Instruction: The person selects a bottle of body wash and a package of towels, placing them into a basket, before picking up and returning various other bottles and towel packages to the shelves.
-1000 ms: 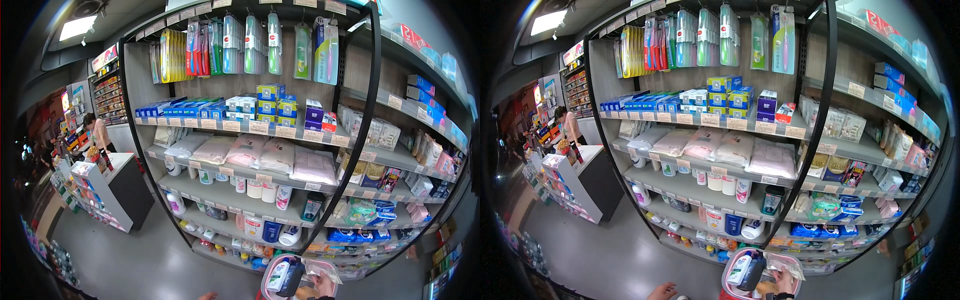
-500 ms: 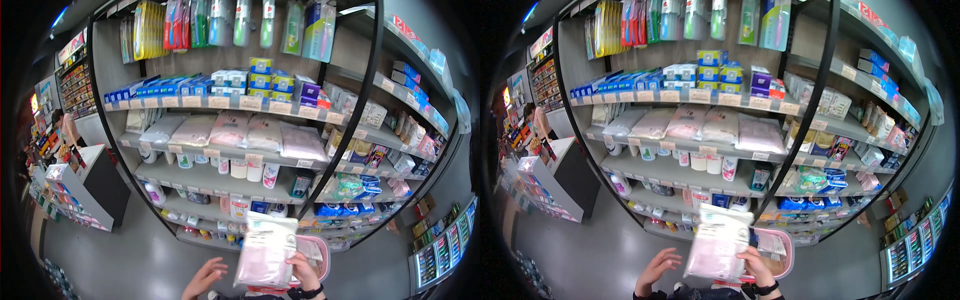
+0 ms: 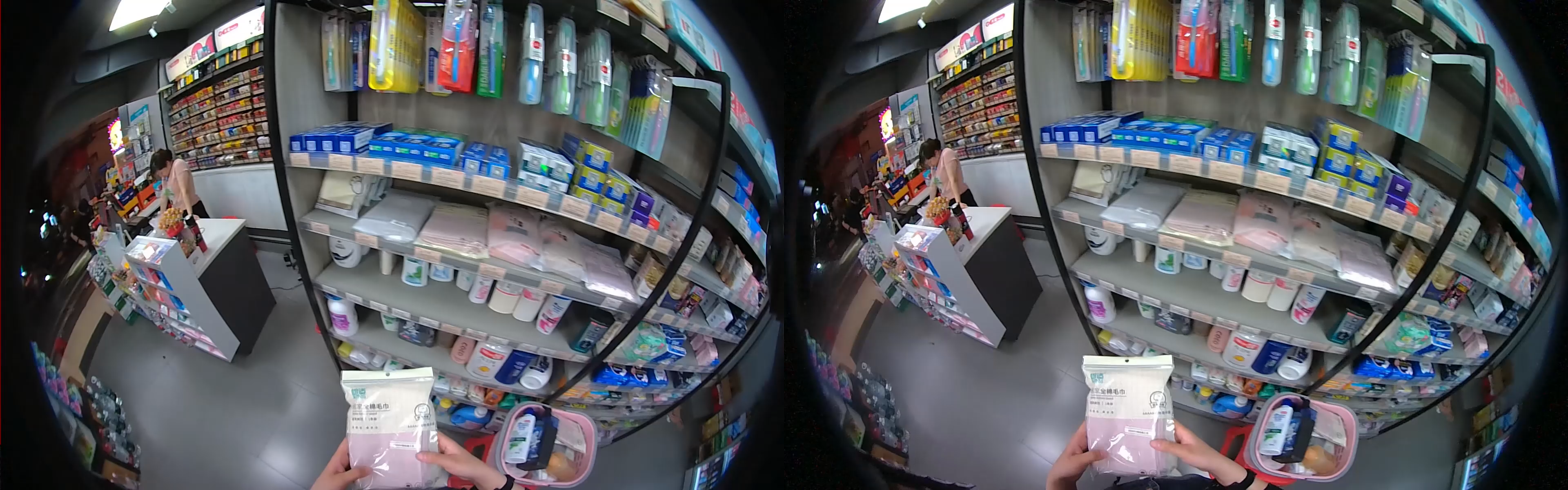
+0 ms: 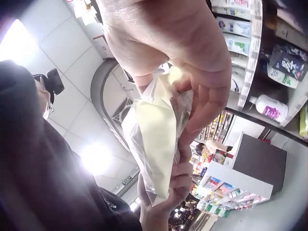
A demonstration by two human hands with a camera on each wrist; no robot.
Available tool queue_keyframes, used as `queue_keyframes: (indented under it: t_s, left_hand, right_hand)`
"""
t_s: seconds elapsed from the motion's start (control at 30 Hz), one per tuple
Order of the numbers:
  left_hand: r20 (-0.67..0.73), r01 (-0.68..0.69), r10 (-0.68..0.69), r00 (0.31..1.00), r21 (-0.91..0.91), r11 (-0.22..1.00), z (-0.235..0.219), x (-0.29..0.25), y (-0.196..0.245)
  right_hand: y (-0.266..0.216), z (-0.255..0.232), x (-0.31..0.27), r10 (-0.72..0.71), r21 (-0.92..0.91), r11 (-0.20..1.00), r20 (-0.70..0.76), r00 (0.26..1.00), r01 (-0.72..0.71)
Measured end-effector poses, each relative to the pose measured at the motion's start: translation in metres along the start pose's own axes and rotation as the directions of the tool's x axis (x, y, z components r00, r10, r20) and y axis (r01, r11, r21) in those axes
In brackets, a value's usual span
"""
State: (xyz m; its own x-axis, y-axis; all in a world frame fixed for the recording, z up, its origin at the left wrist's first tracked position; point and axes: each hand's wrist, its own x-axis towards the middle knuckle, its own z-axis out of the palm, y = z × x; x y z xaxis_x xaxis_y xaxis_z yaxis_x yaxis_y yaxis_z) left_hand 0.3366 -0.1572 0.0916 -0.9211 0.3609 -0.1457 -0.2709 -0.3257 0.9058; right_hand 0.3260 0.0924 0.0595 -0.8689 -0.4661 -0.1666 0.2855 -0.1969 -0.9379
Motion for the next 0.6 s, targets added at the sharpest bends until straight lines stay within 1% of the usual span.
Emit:
queue_keyframes:
  t_s: [0.03,0.07,0.13,0.17,0.23,0.27,0.33,0.37,0.43,0.47,0.53,0.57,0.6]
  left_hand:
    - [-0.069,-0.029,0.028,0.997,-0.008,1.000,-0.005,-0.004,0.005]
    - [-0.071,-0.031,0.030,0.997,-0.003,1.000,-0.014,-0.007,0.006]
    - [-0.016,-0.037,0.036,0.999,-0.018,0.999,-0.031,-0.011,0.004]
    - [-0.007,-0.028,0.028,1.000,-0.015,0.999,-0.037,-0.011,0.003]
    - [0.025,0.057,-0.056,0.998,-0.044,0.997,-0.047,-0.004,0.002]
    - [0.046,0.066,-0.064,0.997,-0.038,0.997,-0.048,0.001,0.005]
    - [0.015,0.062,-0.061,0.998,-0.070,0.996,-0.045,0.009,0.010]
    - [0.030,0.066,-0.064,0.998,-0.069,0.995,-0.045,0.013,0.012]
    - [0.028,0.064,-0.063,0.998,-0.055,0.996,-0.048,0.022,0.016]
    - [0.038,0.065,-0.063,0.997,-0.051,0.997,-0.052,0.027,0.016]
    - [-0.001,0.082,-0.082,0.997,-0.014,0.997,-0.063,0.037,0.013]
    - [0.015,0.085,-0.084,0.996,-0.010,0.996,-0.069,0.043,0.010]
    - [0.014,0.107,-0.106,0.994,-0.006,0.994,-0.076,0.050,0.010]
  right_hand:
    - [0.007,0.006,0.009,0.023,0.017,1.000,0.005,1.000,-0.023]
    - [0.015,0.011,0.018,0.020,0.019,1.000,0.009,1.000,-0.020]
    - [0.028,0.014,0.033,-0.013,0.025,1.000,0.017,1.000,0.013]
    - [0.027,0.016,0.036,-0.015,0.031,0.999,0.006,1.000,0.014]
    - [0.021,0.016,0.042,0.034,0.007,0.999,0.061,0.998,-0.034]
    - [0.015,0.018,0.044,0.024,0.011,1.000,0.039,0.999,-0.025]
    - [0.002,0.022,0.046,-0.022,-0.019,1.000,0.061,0.998,0.023]
    - [-0.001,0.021,0.048,-0.028,-0.020,0.999,0.047,0.999,0.029]
    - [-0.005,0.018,0.056,0.022,-0.042,0.999,0.112,0.994,-0.018]
    - [-0.006,0.016,0.062,0.015,-0.042,0.999,0.104,0.995,-0.011]
    - [-0.007,0.011,0.074,0.006,-0.023,1.000,0.152,0.988,-0.003]
    - [-0.007,0.008,0.080,-0.002,-0.023,1.000,0.138,0.990,0.005]
    - [-0.005,0.004,0.089,-0.038,-0.087,0.995,0.155,0.987,0.052]
